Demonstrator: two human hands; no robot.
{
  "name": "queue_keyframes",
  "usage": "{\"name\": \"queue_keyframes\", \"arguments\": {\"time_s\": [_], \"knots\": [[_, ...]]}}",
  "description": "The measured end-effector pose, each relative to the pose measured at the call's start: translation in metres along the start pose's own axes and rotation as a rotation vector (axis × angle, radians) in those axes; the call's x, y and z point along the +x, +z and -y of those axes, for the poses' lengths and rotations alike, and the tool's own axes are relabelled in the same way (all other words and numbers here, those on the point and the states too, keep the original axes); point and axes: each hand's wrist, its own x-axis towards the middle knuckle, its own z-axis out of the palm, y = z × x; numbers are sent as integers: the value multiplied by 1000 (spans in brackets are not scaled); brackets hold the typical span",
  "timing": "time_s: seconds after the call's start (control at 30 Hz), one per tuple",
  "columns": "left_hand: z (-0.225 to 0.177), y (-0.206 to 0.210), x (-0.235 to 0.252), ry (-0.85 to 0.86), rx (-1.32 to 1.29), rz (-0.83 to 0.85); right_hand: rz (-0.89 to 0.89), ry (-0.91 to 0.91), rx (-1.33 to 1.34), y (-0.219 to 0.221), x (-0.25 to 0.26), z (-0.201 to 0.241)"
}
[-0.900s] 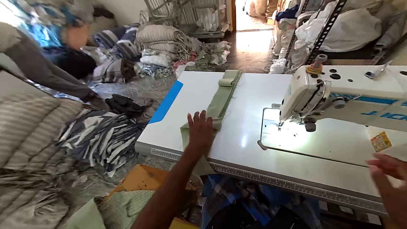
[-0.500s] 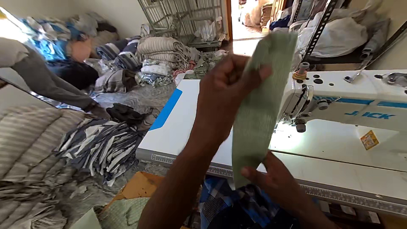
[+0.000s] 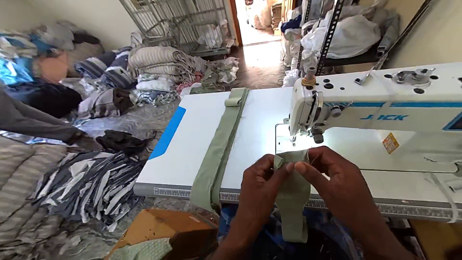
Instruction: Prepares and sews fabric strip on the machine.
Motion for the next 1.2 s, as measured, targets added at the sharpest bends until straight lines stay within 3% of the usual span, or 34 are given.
{"name": "queue_keyframes", "arguments": {"time_s": [0.1,0.23,0.47,0.6,0.7,0.77,0.83,0.93,1.07,1.13,1.2], "knots": [[6,-7,-3,81,169,-27,-5,23,-34,8,-3,1],[3,-19,-4,29,206,-59,-9,22,-35,10,-9,-6],[-3,-20,-7,-53,-127,-60,-20,63,258,3,-9,3],[-2,-14,-6,-143,-612,11,-8,92,324,5,-5,5],[-4,3,-10,-150,-665,-89,-205,-93,-10,20,-2,0],[-2,16,-13,-40,-582,-126,-334,-312,-262,27,-2,-1],[-3,20,-15,99,-533,-126,-371,-400,-277,29,-1,6],[-3,12,-15,195,-516,-64,-228,-233,8,18,2,13],[4,4,-7,94,-561,-12,126,115,462,4,17,-4],[7,3,-3,52,-587,-20,136,180,539,10,14,-7],[9,2,-1,28,-607,-21,-18,189,490,22,7,-3]]}}
